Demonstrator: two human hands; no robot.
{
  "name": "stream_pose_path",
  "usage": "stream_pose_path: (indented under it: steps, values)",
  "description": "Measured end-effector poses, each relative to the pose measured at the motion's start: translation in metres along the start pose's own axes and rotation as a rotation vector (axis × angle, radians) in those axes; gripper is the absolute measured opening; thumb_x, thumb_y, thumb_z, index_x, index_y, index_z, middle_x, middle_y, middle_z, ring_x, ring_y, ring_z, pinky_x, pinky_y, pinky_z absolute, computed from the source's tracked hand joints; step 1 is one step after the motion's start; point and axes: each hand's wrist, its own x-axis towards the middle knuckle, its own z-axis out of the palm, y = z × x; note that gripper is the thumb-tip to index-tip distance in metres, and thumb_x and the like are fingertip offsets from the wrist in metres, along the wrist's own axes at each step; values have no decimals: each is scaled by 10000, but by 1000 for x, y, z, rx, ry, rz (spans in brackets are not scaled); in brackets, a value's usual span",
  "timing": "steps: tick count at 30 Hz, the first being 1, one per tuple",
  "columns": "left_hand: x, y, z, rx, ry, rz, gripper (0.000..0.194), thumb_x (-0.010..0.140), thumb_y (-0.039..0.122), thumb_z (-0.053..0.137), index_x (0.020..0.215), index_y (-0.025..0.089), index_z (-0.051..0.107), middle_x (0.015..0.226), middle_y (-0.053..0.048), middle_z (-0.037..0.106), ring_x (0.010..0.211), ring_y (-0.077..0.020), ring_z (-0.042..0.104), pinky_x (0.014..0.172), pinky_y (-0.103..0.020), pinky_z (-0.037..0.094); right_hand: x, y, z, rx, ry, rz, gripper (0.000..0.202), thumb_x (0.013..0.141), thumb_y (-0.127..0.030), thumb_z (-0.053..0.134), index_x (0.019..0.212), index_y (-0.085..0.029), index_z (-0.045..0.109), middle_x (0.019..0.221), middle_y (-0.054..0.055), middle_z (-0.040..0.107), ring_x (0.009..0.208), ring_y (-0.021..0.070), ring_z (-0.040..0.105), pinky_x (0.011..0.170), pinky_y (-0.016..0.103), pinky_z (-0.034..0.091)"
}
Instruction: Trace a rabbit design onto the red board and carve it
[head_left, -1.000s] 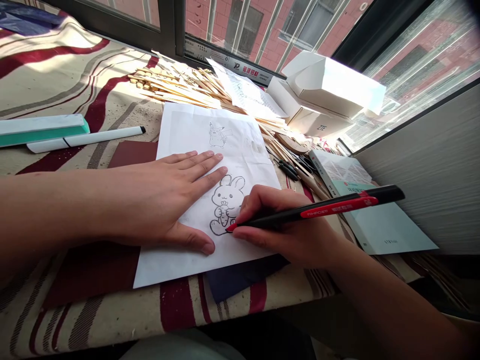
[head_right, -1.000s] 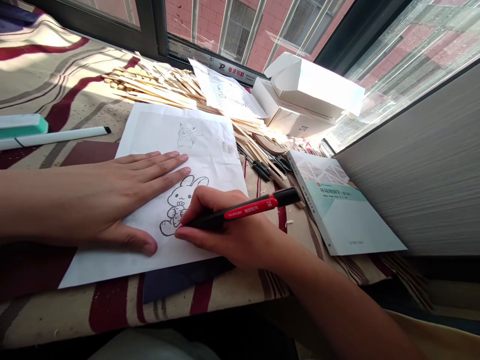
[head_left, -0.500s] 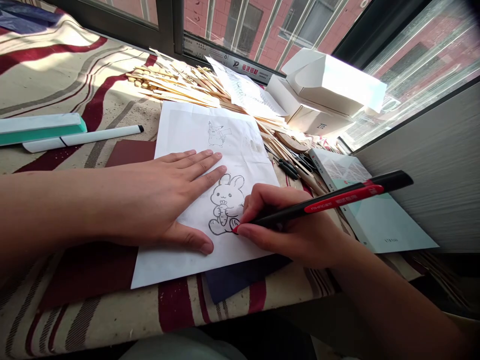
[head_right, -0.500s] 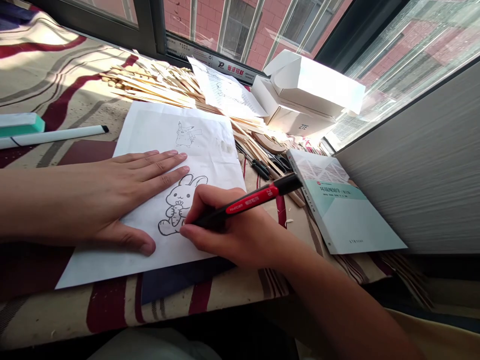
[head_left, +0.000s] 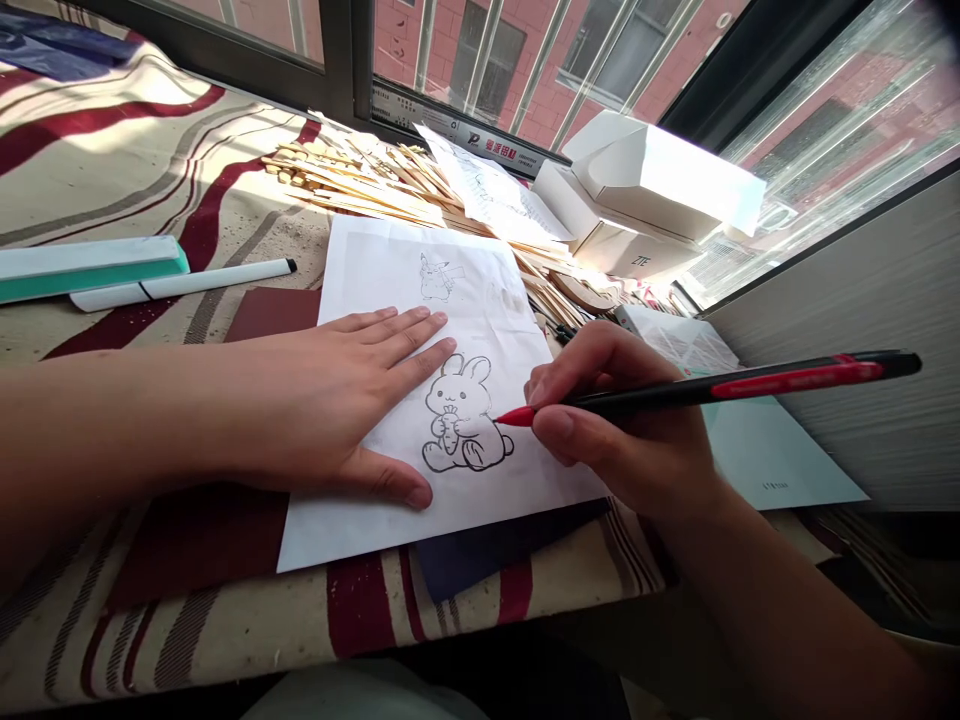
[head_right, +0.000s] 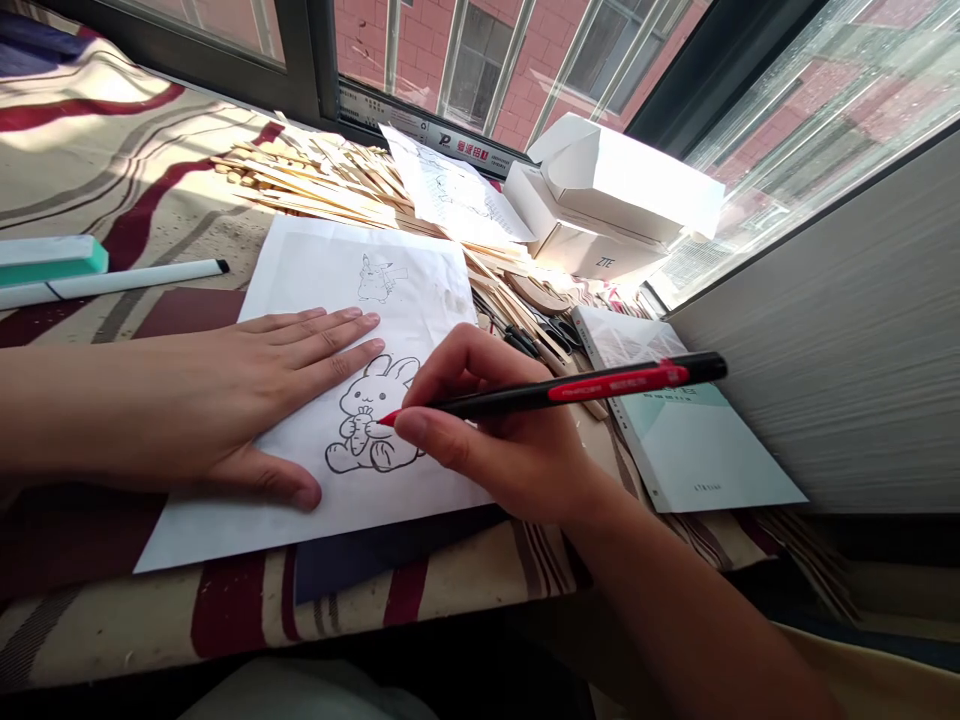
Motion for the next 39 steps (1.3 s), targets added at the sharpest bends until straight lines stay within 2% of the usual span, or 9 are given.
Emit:
stream_pose_path:
  steps: [2,4,8,12,15,18,21,29,39]
  values:
    - [0,0,0,17,-1,4,1284,850,980,470,1781,159,145,1838,-143,-49,1723,-395,66,1396,-495,111,5,-6,-1,-12,-59,11,204,901,-97,854,983,-242,736,856,-31,737,728,98,670,648,230,549]
    - [0,-1,1,26,13,7,1285,845,991,455,1783,172,140,1843,-143,-35,1726,-381,64,1396,-485,102,14,-16,0,-55,-108,55,170,908,-156,870,962,-231,727,857,-24,728,748,107,674,672,244,563]
    - [-2,-1,0,17,40,19,1273,853,982,476,1785,183,142,1846,-144,-13,1721,-401,86,1392,-495,131,35,-27,7,-72,-192,127,306,923,-339,874,794,-210,627,721,-36,655,613,88,605,557,233,513]
    - [-1,0,-1,-6,27,37,1248,874,957,489,1784,173,152,1846,-156,4,1716,-409,109,1386,-499,168,42,-7,9,-8,-322,17,213,883,-260,902,883,-182,704,778,-22,687,660,87,637,583,216,534]
    - [1,0,0,-7,21,36,1308,835,1006,441,1779,144,166,1845,-159,-34,1719,-416,63,1393,-512,107,38,9,5,70,-296,-122,223,827,-189,940,873,-158,724,782,-1,723,680,96,652,597,215,538]
    - [1,-1,2,-3,30,22,1317,826,1011,432,1776,135,179,1846,-154,-29,1716,-430,67,1393,-523,101,36,12,2,-7,-302,-54,238,846,-150,919,807,-157,685,713,-16,702,609,76,602,539,190,489]
    - [1,-2,3,-15,36,17,1316,820,1010,439,1777,144,182,1849,-142,-6,1715,-430,88,1393,-519,108,37,7,2,-91,-409,6,276,851,-157,917,767,-147,654,695,-22,681,595,61,569,517,168,457]
    - [2,-3,5,-6,57,36,1310,828,1004,441,1776,136,187,1846,-147,-1,1714,-430,94,1390,-522,122,38,8,4,-116,-453,-24,259,876,-112,882,778,-118,642,704,-25,654,605,40,542,523,141,438]
    - [2,-2,4,24,37,22,1320,821,1015,403,1782,150,136,1845,-131,-37,1717,-411,90,1391,-496,113,37,4,3,-194,-460,-20,246,935,-124,787,773,-160,606,707,-37,629,621,56,525,540,174,443]
